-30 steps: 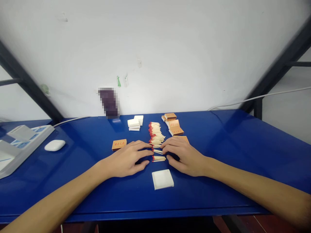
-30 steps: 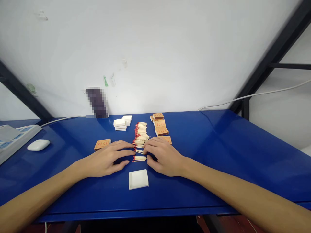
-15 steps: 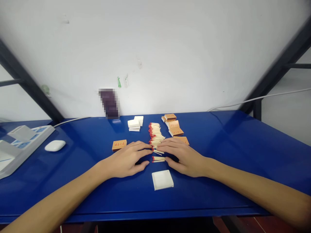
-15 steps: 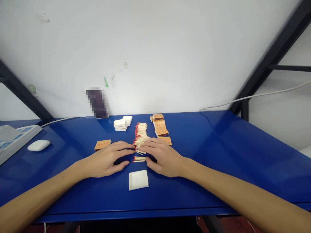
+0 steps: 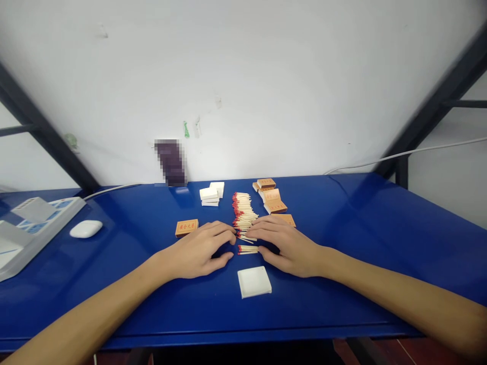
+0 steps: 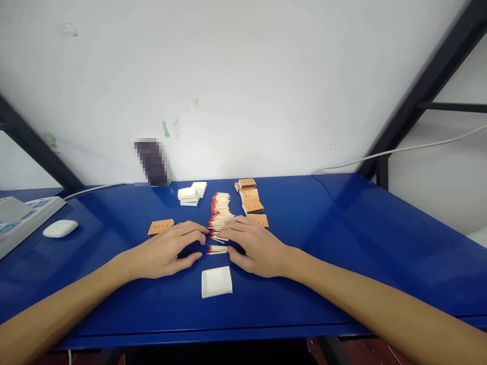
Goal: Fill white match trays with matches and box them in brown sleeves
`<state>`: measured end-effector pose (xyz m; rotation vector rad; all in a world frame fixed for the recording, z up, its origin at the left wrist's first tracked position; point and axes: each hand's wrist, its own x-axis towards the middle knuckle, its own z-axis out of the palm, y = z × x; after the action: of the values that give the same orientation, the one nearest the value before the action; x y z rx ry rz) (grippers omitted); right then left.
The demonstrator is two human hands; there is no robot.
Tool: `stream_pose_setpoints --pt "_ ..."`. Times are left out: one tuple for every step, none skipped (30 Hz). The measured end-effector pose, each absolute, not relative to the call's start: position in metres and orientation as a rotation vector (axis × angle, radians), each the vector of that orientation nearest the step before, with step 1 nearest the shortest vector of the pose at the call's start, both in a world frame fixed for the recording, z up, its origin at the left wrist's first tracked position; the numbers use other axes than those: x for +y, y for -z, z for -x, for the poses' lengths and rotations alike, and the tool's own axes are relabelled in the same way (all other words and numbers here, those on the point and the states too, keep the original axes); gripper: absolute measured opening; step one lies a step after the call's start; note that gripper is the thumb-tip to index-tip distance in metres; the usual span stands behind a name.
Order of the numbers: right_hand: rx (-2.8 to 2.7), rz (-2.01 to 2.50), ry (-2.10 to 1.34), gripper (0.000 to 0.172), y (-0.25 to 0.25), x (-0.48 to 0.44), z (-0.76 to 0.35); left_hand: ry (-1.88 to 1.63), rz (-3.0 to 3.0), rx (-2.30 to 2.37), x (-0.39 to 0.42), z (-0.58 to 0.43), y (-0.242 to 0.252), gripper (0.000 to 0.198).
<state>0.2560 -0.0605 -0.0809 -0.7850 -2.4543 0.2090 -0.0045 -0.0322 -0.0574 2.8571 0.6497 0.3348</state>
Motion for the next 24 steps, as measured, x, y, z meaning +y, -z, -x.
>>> stream_pose_setpoints --pt "-2.454 0.785 -0.208 0.033 0.0808 -0.0606 -0.2558 -0.332 -2.850 0.652 -0.0323 0.0045 0.0572 0.012" --pt "-2.453 0.785 -0.207 0.032 0.0806 -0.0607 -0.2556 -0.332 -2.847 0.650 -0.0324 0.0045 0.0572 0.011" --pt "-2.453 0.788 -0.207 0.031 0.0804 -0.0607 -0.2555 -0.335 -2.848 0.643 -0.0324 0.0045 0.0572 0.009" --pt "-2.453 0.790 -0.206 0.030 0.0803 -0.0607 -0.2555 -0.342 -2.849 0.633 -0.0325 0.0045 0.0573 0.008" --pt "-2.452 0.791 -0.205 0.029 0.0802 -0.0606 -0.2555 -0.349 -2.851 0.623 -0.0326 0.0044 0.0574 0.007" --pt "-2.450 0.791 -0.202 0.028 0.0801 -0.0605 -0.2556 -0.355 -2.851 0.614 -0.0326 0.0043 0.0574 0.007" --pt "-2.448 0.791 -0.199 0.026 0.0801 -0.0603 -0.2557 -0.363 -2.852 0.606 -0.0327 0.0041 0.0574 0.007" --pt "-2.446 0.791 -0.195 0.025 0.0801 -0.0602 -0.2559 -0.369 -2.853 0.598 -0.0328 0.0039 0.0573 0.007" --pt "-2.444 0.790 -0.191 0.024 0.0801 -0.0602 -0.2560 -0.375 -2.855 0.589 -0.0328 0.0037 0.0571 0.007" --pt "-2.443 0.789 -0.187 0.024 0.0802 -0.0602 -0.2561 -0.380 -2.856 0.578 -0.0328 0.0034 0.0569 0.007" --pt "-2.443 0.788 -0.182 0.024 0.0802 -0.0601 -0.2561 -0.384 -2.857 0.569 -0.0328 0.0033 0.0567 0.007" --pt "-2.443 0.785 -0.177 0.025 0.0804 -0.0601 -0.2561 -0.388 -2.859 0.562 -0.0328 0.0032 0.0566 0.007" --pt "-2.443 0.782 -0.173 0.025 0.0805 -0.0601 -0.2560 -0.389 -2.859 0.558 -0.0327 0.0032 0.0566 0.007" --pt "-2.443 0.779 -0.170 0.026 0.0807 -0.0600 -0.2559 -0.389 -2.859 0.556 -0.0326 0.0032 0.0566 0.007" --pt "-2.441 0.778 -0.168 0.025 0.0809 -0.0600 -0.2558 -0.388 -2.859 0.555 -0.0325 0.0033 0.0567 0.008" --pt "-2.438 0.777 -0.166 0.025 0.0811 -0.0600 -0.2557 -0.387 -2.859 0.552 -0.0323 0.0033 0.0569 0.008" --pt "-2.435 0.776 -0.166 0.025 0.0812 -0.0601 -0.2557 -0.388 -2.859 0.549 -0.0321 0.0034 0.0571 0.009" --pt "-2.432 0.776 -0.167 0.025 0.0813 -0.0601 -0.2558 -0.390 -2.860 0.545 -0.0319 0.0034 0.0574 0.011" --pt "-2.428 0.775 -0.166 0.025 0.0814 -0.0603 -0.2558 -0.391 -2.861 0.542 -0.0317 0.0035 0.0577 0.012" --pt "-2.425 0.772 -0.166 0.025 0.0814 -0.0604 -0.2559 -0.393 -2.863 0.537 -0.0315 0.0036 0.0581 0.013" --pt "-2.424 0.769 -0.166 0.025 0.0814 -0.0605 -0.2560 -0.393 -2.866 0.534 -0.0313 0.0037 0.0586 0.013" --pt "-2.424 0.766 -0.167 0.025 0.0814 -0.0606 -0.2561 -0.395 -2.869 0.531 -0.0312 0.0039 0.0592 0.014" --pt "-2.424 0.764 -0.168 0.025 0.0814 -0.0606 -0.2562 -0.397 -2.872 0.527 -0.0310 0.0042 0.0599 0.015" --pt "-2.425 0.763 -0.169 0.025 0.0814 -0.0606 -0.2562 -0.398 -2.875 0.525 -0.0310 0.0045 0.0606 0.015"
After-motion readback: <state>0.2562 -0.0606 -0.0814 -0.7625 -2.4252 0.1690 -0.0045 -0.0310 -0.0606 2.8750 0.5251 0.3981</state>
